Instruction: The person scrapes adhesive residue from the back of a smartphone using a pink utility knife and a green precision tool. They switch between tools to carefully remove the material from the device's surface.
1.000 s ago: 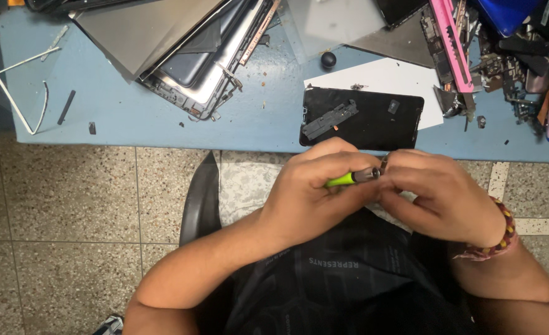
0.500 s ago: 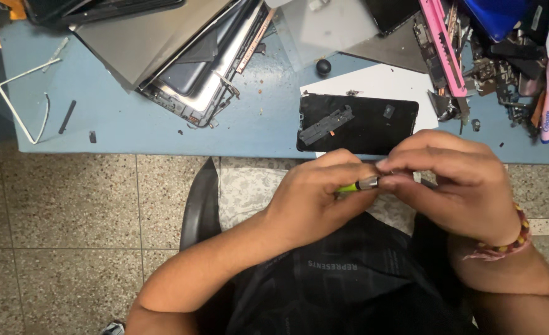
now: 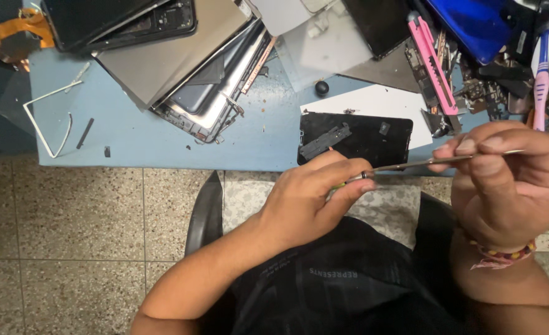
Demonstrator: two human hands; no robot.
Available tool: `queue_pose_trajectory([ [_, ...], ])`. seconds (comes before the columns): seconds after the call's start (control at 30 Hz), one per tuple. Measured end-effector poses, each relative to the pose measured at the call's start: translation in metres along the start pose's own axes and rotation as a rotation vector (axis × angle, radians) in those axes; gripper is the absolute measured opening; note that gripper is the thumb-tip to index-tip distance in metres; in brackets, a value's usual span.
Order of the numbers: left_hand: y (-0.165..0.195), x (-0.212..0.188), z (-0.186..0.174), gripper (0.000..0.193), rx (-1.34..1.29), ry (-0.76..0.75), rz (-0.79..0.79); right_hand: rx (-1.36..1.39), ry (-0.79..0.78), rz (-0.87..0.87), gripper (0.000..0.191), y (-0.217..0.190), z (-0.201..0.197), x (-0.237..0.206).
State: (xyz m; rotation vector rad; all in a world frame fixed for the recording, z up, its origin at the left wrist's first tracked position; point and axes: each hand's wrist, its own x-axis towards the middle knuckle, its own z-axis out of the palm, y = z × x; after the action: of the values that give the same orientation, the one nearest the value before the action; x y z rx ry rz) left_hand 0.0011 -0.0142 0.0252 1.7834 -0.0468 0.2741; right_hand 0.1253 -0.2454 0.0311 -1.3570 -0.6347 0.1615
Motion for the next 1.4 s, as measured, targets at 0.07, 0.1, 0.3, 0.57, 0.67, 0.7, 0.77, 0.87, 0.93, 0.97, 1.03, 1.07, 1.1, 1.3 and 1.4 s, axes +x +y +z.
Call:
queue_pose_trajectory([
  [0.07, -0.001, 0.001, -0.001, 0.016, 0.003, -0.019, 0.003, 0.014, 0.018, 0.009, 0.009, 0.002, 0.001, -0.001],
  [0.1, -0.001, 0.001, 0.000, 0.016, 0.003, -0.030, 0.005, 0.002, 0.025, 0.026, 0.010, 0.002, 0.003, -0.004],
  [0.3, -0.003, 0.005, 0.001, 0.017, 0.039, -0.017, 0.013, -0.013, -0.051, -0.005, 0.015, 0.003, 0.000, 0.001],
  [0.57, -0.004, 0.007, 0.005, 0.018, 0.045, -0.077, 0.045, 0.033, -0.105, -0.029, 0.013, 0.009, -0.011, 0.011],
  [0.67, -0.004, 0.007, 0.006, 0.019, 0.059, -0.087, 0.060, 0.066, -0.075, -0.006, 0.011, 0.013, -0.013, 0.013],
  [0.7, -0.005, 0.006, 0.006, 0.019, 0.072, -0.086, 0.068, 0.069, -0.055, 0.006, 0.011, 0.014, -0.012, 0.013],
  [0.77, -0.005, 0.007, 0.007, 0.020, 0.092, -0.082, 0.070, 0.048, -0.066, -0.012, 0.011, 0.016, -0.013, 0.014],
  [0.87, -0.006, 0.008, 0.008, 0.021, 0.120, -0.074, 0.076, -0.018, -0.123, -0.073, 0.013, 0.015, -0.015, 0.014],
  [0.93, -0.006, 0.008, 0.008, 0.022, 0.126, -0.072, 0.074, -0.040, -0.110, -0.067, 0.013, 0.010, -0.015, 0.009],
  [0.97, -0.006, 0.008, 0.008, 0.022, 0.125, -0.072, 0.072, -0.043, -0.102, -0.063, 0.014, 0.008, -0.016, 0.007],
  [1.03, -0.005, 0.008, 0.007, 0.022, 0.124, -0.070, 0.071, -0.027, -0.089, -0.050, 0.014, 0.007, -0.016, 0.008],
  [1.07, -0.005, 0.008, 0.007, 0.022, 0.123, -0.069, 0.072, -0.024, -0.086, -0.048, 0.014, 0.006, -0.016, 0.008],
  [1.1, -0.005, 0.008, 0.006, 0.022, 0.123, -0.067, 0.074, -0.030, -0.091, -0.053, 0.014, 0.007, -0.016, 0.009],
  [1.3, -0.003, 0.007, 0.006, 0.020, 0.121, -0.079, 0.063, -0.036, -0.126, -0.052, 0.013, 0.007, -0.014, 0.013],
  [1.4, -0.003, 0.005, 0.006, 0.019, 0.120, -0.108, 0.070, -0.041, -0.141, -0.050, 0.013, 0.008, -0.010, 0.009],
])
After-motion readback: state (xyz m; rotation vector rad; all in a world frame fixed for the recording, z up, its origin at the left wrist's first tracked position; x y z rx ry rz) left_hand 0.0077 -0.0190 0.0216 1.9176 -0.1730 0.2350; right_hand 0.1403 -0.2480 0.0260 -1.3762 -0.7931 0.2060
